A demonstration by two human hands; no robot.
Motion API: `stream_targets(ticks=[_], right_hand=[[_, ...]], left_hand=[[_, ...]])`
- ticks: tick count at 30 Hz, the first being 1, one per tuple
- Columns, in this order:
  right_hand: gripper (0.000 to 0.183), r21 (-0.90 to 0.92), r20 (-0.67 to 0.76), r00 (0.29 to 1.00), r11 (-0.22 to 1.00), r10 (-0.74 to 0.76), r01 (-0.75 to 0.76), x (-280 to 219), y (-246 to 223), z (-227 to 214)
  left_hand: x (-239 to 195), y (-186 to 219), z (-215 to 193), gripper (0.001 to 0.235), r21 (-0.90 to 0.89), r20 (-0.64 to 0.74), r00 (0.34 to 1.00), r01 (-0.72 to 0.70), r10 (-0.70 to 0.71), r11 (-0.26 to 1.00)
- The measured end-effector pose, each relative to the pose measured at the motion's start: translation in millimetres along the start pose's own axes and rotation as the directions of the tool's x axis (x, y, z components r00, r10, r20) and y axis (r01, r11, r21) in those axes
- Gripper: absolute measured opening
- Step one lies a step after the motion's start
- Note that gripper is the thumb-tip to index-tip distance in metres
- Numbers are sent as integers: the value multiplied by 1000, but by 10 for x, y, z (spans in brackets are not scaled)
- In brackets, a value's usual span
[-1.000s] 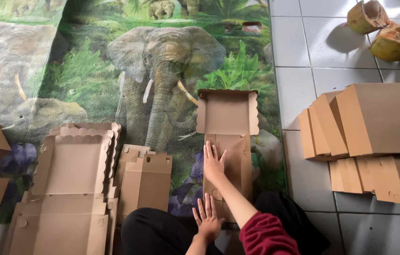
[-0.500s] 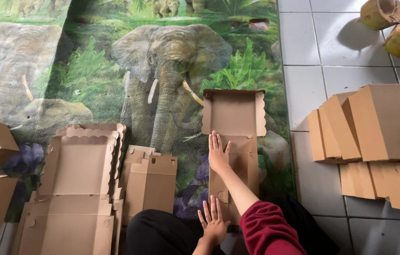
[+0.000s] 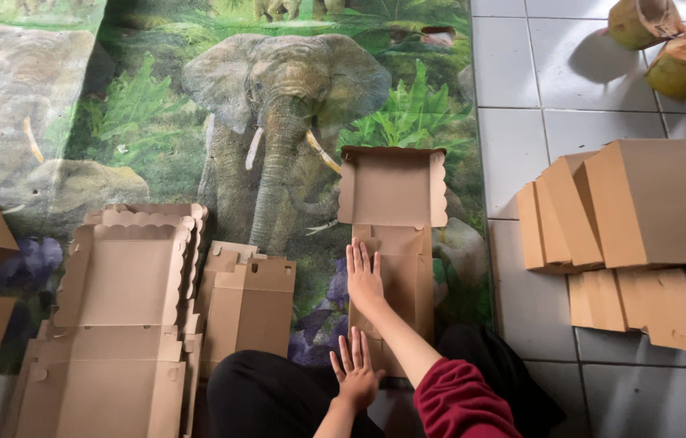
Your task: The person sits on the floor and assembles a flat-packed cardboard box by folding its sides and locking the tabs into place. They handle the box by hand, folding the flaps and securing the structure without using any tools.
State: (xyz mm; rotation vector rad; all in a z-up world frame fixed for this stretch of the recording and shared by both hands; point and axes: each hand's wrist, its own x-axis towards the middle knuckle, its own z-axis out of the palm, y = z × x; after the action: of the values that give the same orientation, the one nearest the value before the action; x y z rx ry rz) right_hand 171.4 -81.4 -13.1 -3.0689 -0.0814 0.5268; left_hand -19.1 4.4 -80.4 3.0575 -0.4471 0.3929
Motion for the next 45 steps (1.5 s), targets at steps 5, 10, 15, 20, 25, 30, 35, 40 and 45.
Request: stream_targets(ticks=[5, 10, 15, 20, 25, 30, 35, 40, 45], right_hand=[[70, -29, -120, 993, 999, 18, -21, -240, -74, 315], [65, -5, -53, 998, 1000, 28, -28, -485, -111, 569], [93, -53, -42, 998, 998, -40, 38, -745, -120, 724], [83, -123, -242, 970, 992, 0, -31, -905, -190, 686], [71, -35, 47, 998, 999, 35, -34, -880, -232, 316], [65, 55, -51, 997, 997, 58, -56, -583, -191, 506], [72, 154, 142, 987, 984, 70, -92, -386, -167, 80], [81, 154, 204, 976, 982, 80, -113, -166, -91, -258], [83, 150, 228, 969, 979, 99, -135, 125, -26, -361]], left_hand=[[-36, 19, 110, 129, -15, 69, 998, 13, -12, 1000], [30, 13, 74, 105, -87, 158, 987, 24, -10, 996], [483, -36, -766, 76, -141, 920, 386, 174, 64, 975], [497, -26, -795, 70, -131, 926, 371, 131, 74, 983], [599, -44, -947, 69, -143, 955, 277, 109, 108, 984], [351, -4, -455, 79, -120, 894, 447, 162, 36, 979], [96, -11, -103, 109, -94, 540, 842, 74, -11, 993], [-1, 13, 90, 130, -16, 90, 996, 3, -1, 1000], [563, -33, -938, 88, -147, 894, 444, 185, 51, 972]])
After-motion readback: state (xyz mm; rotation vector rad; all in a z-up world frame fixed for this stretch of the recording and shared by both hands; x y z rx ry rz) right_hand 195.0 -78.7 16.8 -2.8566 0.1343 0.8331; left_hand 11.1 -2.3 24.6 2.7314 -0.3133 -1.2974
